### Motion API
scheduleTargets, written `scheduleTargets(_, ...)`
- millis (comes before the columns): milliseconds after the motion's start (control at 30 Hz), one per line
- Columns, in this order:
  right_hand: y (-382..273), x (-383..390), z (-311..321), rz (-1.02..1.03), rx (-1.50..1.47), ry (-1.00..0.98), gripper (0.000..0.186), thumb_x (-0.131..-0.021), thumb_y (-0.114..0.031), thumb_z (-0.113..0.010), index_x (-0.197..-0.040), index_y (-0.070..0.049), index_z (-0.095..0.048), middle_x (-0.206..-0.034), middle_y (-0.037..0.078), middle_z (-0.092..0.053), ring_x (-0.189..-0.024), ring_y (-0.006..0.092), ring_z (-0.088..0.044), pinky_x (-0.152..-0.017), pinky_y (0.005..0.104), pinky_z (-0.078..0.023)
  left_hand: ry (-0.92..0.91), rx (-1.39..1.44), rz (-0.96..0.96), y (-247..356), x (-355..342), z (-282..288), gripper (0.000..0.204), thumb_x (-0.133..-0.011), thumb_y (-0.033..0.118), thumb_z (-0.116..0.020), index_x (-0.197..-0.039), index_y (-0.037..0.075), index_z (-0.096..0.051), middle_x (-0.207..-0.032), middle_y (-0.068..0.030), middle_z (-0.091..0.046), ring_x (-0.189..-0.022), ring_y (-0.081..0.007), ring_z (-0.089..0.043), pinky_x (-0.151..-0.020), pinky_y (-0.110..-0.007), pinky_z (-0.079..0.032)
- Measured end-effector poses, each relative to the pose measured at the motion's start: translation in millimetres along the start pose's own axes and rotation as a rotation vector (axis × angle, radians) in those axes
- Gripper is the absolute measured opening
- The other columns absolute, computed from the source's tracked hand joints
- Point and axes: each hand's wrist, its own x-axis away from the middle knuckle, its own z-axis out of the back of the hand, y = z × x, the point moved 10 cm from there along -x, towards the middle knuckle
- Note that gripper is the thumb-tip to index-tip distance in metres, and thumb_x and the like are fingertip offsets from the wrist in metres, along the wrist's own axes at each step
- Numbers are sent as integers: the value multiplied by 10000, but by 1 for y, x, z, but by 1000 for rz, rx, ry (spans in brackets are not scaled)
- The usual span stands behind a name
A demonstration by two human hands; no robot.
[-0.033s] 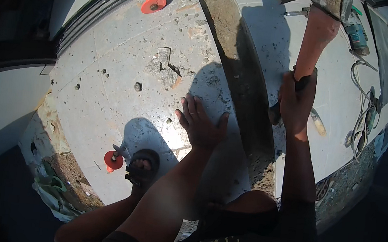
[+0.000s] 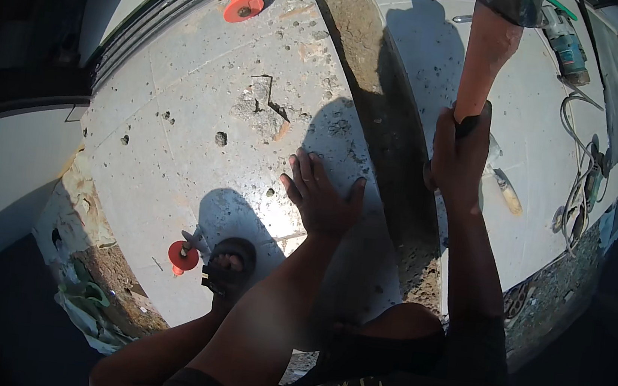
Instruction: The person clears dirt and debris from a trench in a tiled floor using a trowel and by hand, moving fragments aside and leveling the underlying surface.
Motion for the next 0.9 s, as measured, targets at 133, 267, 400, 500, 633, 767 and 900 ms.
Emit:
scheduleTargets(133, 29, 19, -50, 48, 161, -143, 264, -933, -110, -561, -1139, 24, -464, -778, 287, -654, -745, 485, -672, -630, 542, -513, -26, -6, -2, 6, -3, -2, 1039, -822, 585, -692, -1464, -125, -286, -1558, -310, -267, -1496, -475, -161, -1187, -659, -88)
scheduleTargets(267, 92, 40, -82, -48, 421, -286, 371, -909, -143, -585, -1204, 50, -468, -831, 301, -664, -794, 493, -675, -690, 530, -536, -74, 4, 26, 5, -2, -5, 1061, -821, 596, -689, -1468, -142, -286, -1582, -295, -234, -1517, -451, -105, -1205, -637, -46)
scheduleTargets(400, 79, 37, -71, -73, 248, -168, 433, -894, -140, -585, -1248, 76, -460, -867, 332, -667, -850, 523, -670, -756, 567, -544, -73, -10, 33, 1, -2, -5, 1073, -823, 604, -683, -1477, -143, -276, -1587, -296, -226, -1522, -445, -92, -1207, -633, -37)
scheduleTargets(500, 15, 21, -59, -73, 103, -107, 467, -905, -149, -594, -1275, 98, -452, -840, 330, -663, -805, 513, -677, -681, 531, -546, -45, -26, 32, -2, -1, -4, 1020, -817, 572, -700, -1448, -124, -303, -1543, -320, -285, -1486, -484, -196, -1179, -663, -108)
scheduleTargets(633, 63, 20, -81, -51, 215, -94, 396, -935, -197, -580, -1194, 78, -463, -829, 323, -661, -791, 512, -671, -670, 541, -523, -46, -8, 26, 5, -3, -3, 1029, -814, 579, -696, -1454, -121, -296, -1550, -320, -274, -1487, -485, -193, -1179, -664, -106)
scheduleTargets(767, 100, 27, -94, -109, 365, -282, 376, -938, -230, -571, -1162, 63, -499, -900, 358, -660, -876, 539, -654, -764, 583, -505, -30, -12, 10, 7, -1, 1, 1036, -806, 585, -698, -1461, -107, -292, -1549, -318, -281, -1480, -491, -207, -1174, -672, -117)
scheduleTargets(900, 27, 15, -54, 1, 204, -105, 333, -915, -162, -569, -1163, 51, -500, -800, 312, -663, -771, 490, -686, -671, 527, -536, 13, -10, -6, 5, 2, -3, 1035, -805, 591, -696, -1464, -98, -291, -1544, -317, -289, -1474, -492, -220, -1171, -674, -128)
